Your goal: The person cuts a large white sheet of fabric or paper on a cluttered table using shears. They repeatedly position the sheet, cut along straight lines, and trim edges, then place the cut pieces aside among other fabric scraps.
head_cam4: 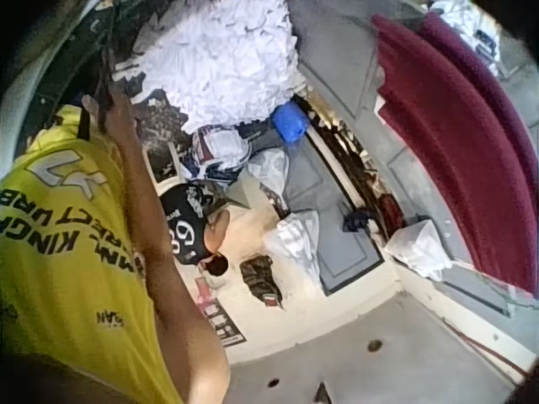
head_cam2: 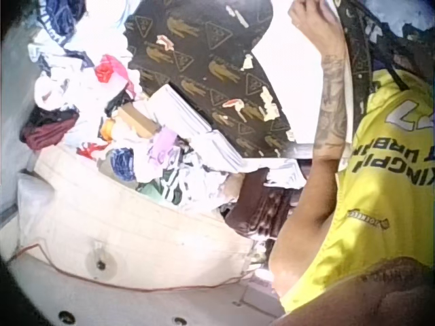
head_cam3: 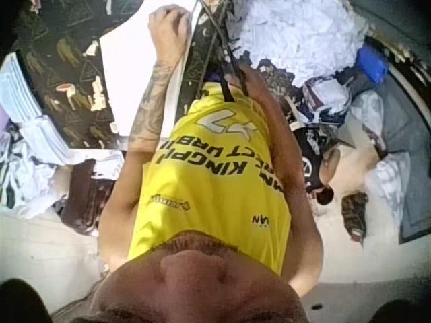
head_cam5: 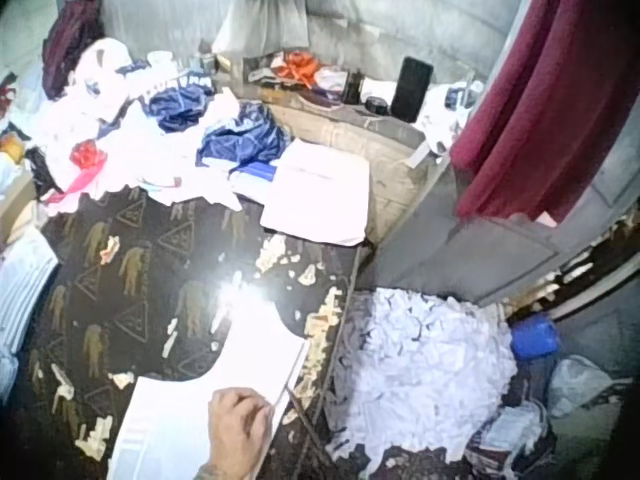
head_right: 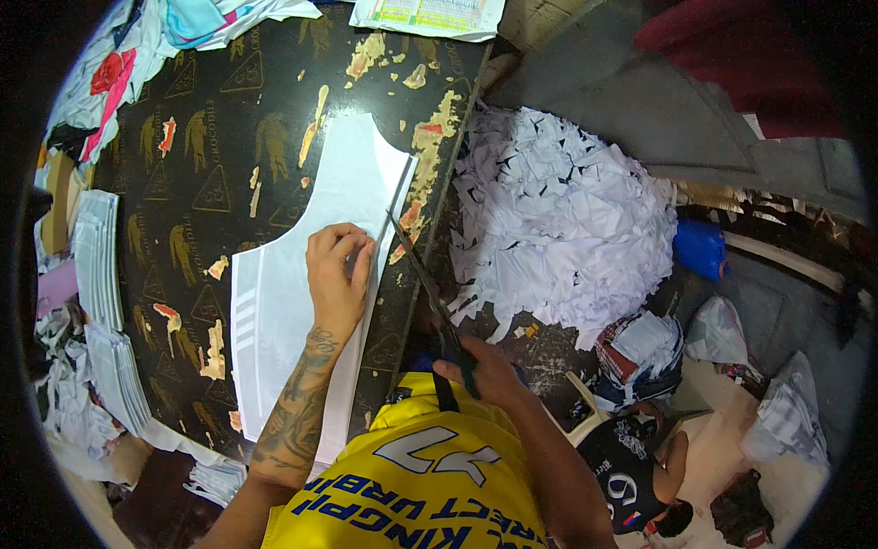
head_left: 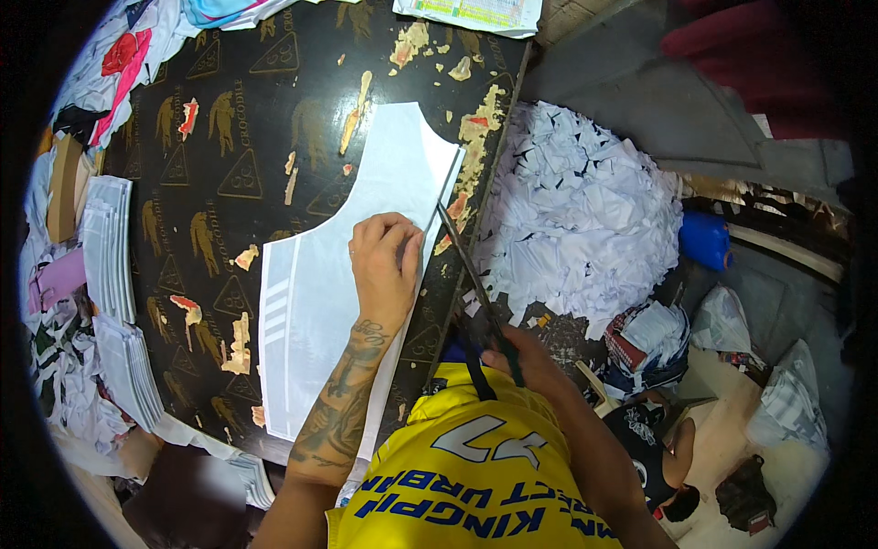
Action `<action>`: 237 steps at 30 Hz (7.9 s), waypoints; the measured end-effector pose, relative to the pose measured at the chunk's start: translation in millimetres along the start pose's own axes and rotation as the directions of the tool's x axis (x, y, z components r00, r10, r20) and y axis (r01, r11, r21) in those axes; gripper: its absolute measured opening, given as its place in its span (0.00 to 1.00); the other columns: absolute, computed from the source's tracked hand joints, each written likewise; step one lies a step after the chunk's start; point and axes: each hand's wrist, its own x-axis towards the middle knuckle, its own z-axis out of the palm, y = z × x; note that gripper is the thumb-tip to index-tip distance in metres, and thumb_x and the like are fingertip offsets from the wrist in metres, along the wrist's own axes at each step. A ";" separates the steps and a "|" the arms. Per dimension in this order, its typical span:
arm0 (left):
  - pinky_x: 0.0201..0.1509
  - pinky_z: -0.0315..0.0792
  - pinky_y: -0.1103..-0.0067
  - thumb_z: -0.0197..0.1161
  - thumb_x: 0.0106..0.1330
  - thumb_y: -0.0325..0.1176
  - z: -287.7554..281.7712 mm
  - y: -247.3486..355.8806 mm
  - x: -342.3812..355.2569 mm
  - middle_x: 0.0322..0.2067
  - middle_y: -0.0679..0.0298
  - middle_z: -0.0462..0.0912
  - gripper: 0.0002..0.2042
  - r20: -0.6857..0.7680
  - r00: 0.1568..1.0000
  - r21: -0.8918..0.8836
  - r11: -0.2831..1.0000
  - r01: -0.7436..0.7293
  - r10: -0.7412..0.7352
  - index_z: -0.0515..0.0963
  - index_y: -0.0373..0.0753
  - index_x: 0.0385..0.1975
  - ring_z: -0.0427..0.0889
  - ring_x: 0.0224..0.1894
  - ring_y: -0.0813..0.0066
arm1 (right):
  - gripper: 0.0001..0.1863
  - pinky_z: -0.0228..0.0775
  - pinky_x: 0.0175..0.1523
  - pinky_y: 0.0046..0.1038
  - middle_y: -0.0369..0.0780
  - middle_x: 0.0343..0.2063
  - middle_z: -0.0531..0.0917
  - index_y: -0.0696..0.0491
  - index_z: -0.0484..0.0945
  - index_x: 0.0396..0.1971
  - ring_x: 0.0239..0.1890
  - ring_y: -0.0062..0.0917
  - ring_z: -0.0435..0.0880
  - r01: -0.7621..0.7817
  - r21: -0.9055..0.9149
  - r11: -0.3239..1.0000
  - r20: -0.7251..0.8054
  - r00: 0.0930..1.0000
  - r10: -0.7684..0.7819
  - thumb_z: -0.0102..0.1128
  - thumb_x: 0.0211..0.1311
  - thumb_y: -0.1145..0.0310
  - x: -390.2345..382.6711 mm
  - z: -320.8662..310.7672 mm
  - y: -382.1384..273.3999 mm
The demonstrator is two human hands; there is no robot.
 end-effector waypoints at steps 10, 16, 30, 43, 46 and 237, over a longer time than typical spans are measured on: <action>0.69 0.57 0.59 0.64 0.70 0.32 -33.7 -24.8 -4.1 0.56 0.60 0.80 0.13 0.078 0.997 0.222 0.974 -0.040 0.023 0.81 0.41 0.52 0.73 0.63 0.58 | 0.35 0.73 0.44 0.32 0.39 0.30 0.84 0.58 0.85 0.47 0.34 0.25 0.80 0.028 0.007 1.000 -0.081 0.996 -0.027 0.79 0.61 0.38 37.5 16.4 -44.7; 0.71 0.55 0.58 0.60 0.69 0.32 -24.7 -43.1 -12.5 0.57 0.61 0.79 0.14 0.048 0.995 0.271 0.958 -0.095 0.085 0.81 0.40 0.53 0.71 0.65 0.58 | 0.29 0.70 0.43 0.27 0.32 0.28 0.77 0.55 0.82 0.37 0.35 0.18 0.74 -0.040 -0.026 0.999 -0.074 0.997 0.038 0.80 0.61 0.41 35.7 22.9 -49.2; 0.72 0.55 0.58 0.57 0.75 0.34 -26.6 -39.3 -12.4 0.59 0.60 0.79 0.13 0.081 0.996 0.280 0.959 -0.054 0.033 0.81 0.41 0.55 0.70 0.66 0.56 | 0.31 0.76 0.43 0.29 0.38 0.29 0.87 0.60 0.88 0.38 0.34 0.21 0.83 -0.140 0.023 0.990 -0.054 0.989 0.141 0.81 0.61 0.42 39.8 26.7 -81.6; 0.70 0.56 0.59 0.58 0.69 0.32 -26.8 -36.3 -10.5 0.58 0.63 0.80 0.15 0.074 0.997 0.270 0.962 -0.033 0.014 0.81 0.41 0.53 0.72 0.65 0.58 | 0.38 0.77 0.43 0.40 0.49 0.25 0.86 0.60 0.85 0.29 0.31 0.40 0.86 -0.099 0.007 0.995 -0.117 0.988 0.099 0.78 0.56 0.32 71.7 41.5 -101.0; 0.69 0.56 0.59 0.59 0.68 0.31 -27.2 -37.4 -12.3 0.57 0.62 0.80 0.15 0.068 0.998 0.263 0.964 -0.035 0.017 0.81 0.41 0.53 0.72 0.64 0.58 | 0.39 0.76 0.40 0.40 0.49 0.23 0.85 0.61 0.84 0.27 0.28 0.39 0.85 -0.053 -0.023 0.998 -0.155 0.987 0.049 0.78 0.55 0.31 78.2 39.8 -111.6; 0.84 0.42 0.47 0.58 0.80 0.54 -15.8 -7.0 -62.9 0.82 0.58 0.58 0.31 -0.650 0.532 0.339 0.420 0.842 -0.542 0.66 0.57 0.81 0.50 0.84 0.53 | 0.04 0.77 0.46 0.44 0.45 0.37 0.80 0.54 0.81 0.39 0.43 0.46 0.82 0.870 -0.492 0.019 0.815 0.469 -0.340 0.67 0.71 0.70 246.8 -93.9 -274.2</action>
